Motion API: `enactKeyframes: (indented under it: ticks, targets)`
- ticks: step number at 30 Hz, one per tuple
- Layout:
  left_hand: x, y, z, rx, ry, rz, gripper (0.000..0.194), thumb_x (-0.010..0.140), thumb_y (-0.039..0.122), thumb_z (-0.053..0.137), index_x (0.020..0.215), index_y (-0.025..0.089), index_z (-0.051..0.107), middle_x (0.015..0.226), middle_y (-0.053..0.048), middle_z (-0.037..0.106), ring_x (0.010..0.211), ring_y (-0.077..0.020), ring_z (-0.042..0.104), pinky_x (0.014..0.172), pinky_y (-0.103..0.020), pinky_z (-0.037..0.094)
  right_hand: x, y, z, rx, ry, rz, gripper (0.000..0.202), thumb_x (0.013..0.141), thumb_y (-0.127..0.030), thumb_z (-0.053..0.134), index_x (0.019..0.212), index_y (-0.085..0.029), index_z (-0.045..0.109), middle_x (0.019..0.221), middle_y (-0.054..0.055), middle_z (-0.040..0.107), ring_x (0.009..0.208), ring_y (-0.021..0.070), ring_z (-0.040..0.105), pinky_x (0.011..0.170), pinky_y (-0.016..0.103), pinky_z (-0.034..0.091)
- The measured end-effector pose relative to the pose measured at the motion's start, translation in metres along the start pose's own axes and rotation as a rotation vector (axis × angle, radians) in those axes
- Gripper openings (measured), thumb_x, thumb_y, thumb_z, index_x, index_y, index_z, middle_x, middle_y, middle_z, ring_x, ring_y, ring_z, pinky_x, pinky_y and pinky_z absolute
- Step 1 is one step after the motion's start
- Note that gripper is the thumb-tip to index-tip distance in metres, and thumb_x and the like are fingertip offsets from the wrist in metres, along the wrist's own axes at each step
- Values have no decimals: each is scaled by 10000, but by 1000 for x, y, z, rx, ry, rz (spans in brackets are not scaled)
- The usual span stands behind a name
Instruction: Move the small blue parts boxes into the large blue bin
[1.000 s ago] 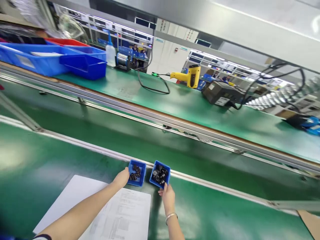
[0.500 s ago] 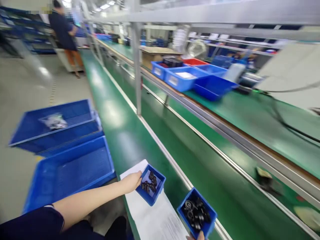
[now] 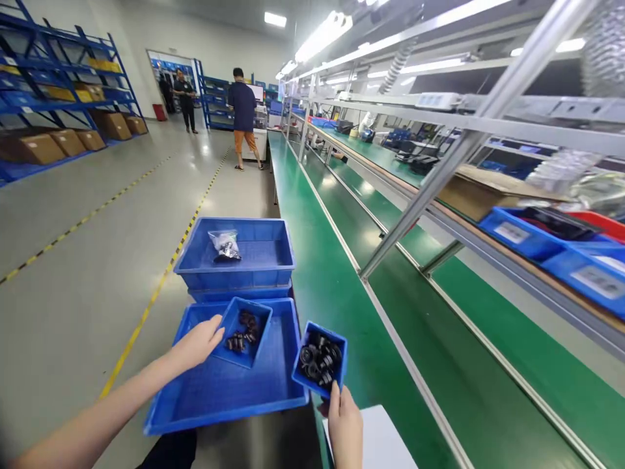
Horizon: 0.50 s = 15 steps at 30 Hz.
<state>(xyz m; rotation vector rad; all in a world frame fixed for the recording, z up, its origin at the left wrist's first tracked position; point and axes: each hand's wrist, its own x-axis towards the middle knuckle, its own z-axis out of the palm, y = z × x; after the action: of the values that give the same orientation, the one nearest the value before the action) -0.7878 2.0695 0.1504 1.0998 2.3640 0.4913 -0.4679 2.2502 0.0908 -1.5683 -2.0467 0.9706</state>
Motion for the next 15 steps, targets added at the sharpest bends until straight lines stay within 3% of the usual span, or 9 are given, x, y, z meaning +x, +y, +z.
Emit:
enactKeyframes:
  ticks: [5, 8, 11, 15]
  targets:
    - [46, -88, -115, -26, 87, -5, 182, 951, 256, 286, 882, 205, 447, 852, -90, 661, 802, -239, 662, 671, -309, 432, 50, -141, 86, 29, -78, -134, 466, 896, -607, 344, 669, -234, 506, 595, 70, 695, 598, 227, 692, 641, 299, 516]
    - [90, -125, -169, -53, 111, -10, 203, 957, 260, 270, 929, 188, 458, 857, -88, 662, 711, -213, 663, 635, -298, 440, 87, -216, 137, 30, -110, -166, 435, 930, -541, 317, 712, -220, 513, 619, 72, 706, 571, 209, 686, 616, 287, 518]
    - [142, -151, -196, -73, 90, -41, 246, 962, 223, 259, 1010, 136, 484, 808, -93, 665, 536, -170, 623, 582, -296, 456, 130, -267, 185, -31, -134, -164, 392, 953, -449, 293, 753, -207, 528, 683, 84, 724, 594, 192, 694, 598, 267, 519]
    - [205, -166, -191, -55, 42, -75, 255, 966, 285, 428, 1086, 90, 539, 864, -87, 663, 613, -146, 631, 641, -303, 518, 183, -301, 238, -134, -167, -137, 345, 967, -362, 333, 780, -183, 562, 685, 79, 718, 577, 161, 685, 576, 234, 504]
